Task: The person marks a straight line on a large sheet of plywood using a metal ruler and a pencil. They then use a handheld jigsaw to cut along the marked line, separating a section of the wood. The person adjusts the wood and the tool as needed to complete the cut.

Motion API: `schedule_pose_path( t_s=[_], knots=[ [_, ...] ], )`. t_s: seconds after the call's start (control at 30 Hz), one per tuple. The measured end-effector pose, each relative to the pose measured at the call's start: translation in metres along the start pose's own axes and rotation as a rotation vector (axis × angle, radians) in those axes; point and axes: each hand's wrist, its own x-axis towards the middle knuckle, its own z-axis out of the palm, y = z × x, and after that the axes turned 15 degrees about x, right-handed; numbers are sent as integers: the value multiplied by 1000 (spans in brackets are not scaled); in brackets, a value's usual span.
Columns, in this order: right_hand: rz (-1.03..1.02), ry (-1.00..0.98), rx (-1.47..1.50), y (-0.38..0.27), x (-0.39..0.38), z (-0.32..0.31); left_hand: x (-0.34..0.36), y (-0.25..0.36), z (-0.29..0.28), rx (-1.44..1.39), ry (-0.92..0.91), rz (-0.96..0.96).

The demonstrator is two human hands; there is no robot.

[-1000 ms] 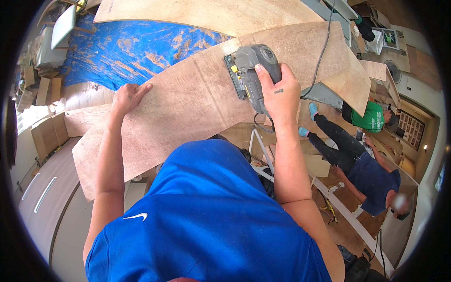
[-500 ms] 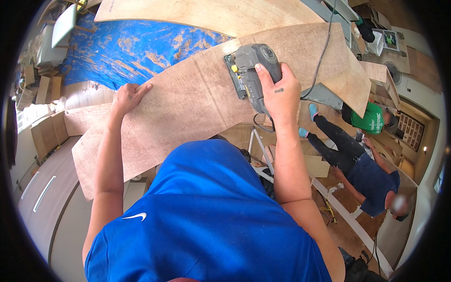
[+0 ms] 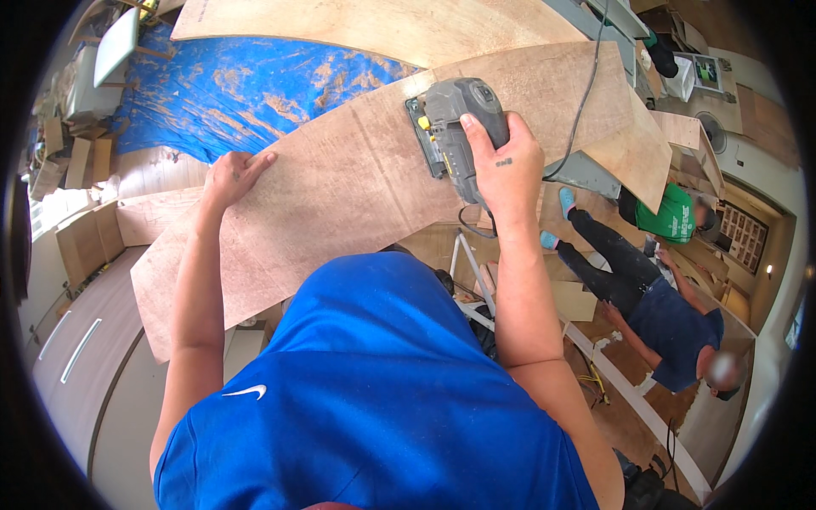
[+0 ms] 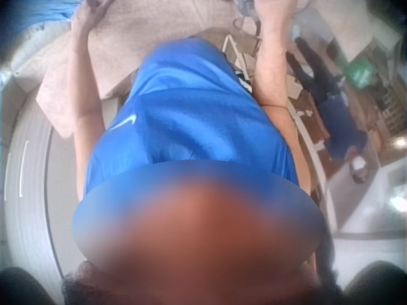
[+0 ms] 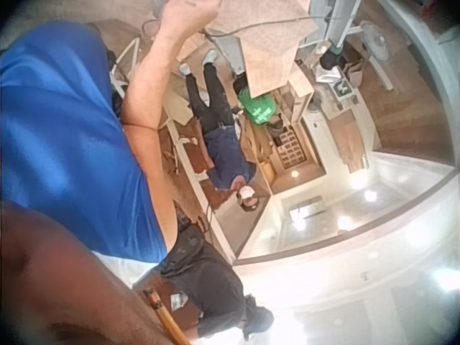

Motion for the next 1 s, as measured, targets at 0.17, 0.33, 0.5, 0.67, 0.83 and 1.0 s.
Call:
schedule_pose_path(
  t_s=[0.17,0.33,0.5,0.67,0.83,1.0],
  knots=[
    [-13,4,-17,2,2,0,1,-1,1,-11,-2,2],
    [-13,1,-26,2,2,1,0,0,-3,12,-34,-4],
    [-15,7,-10,1,2,2,1,1,-5,29,-83,-24],
    [-17,4,-17,0,4,2,2,-1,-2,37,-83,-28],
    [-29,3,-41,3,6,2,1,0,-2,43,-72,-27],
    [-13,6,-15,1,7,3,2,0,-3,44,-85,-34]
  ],
)
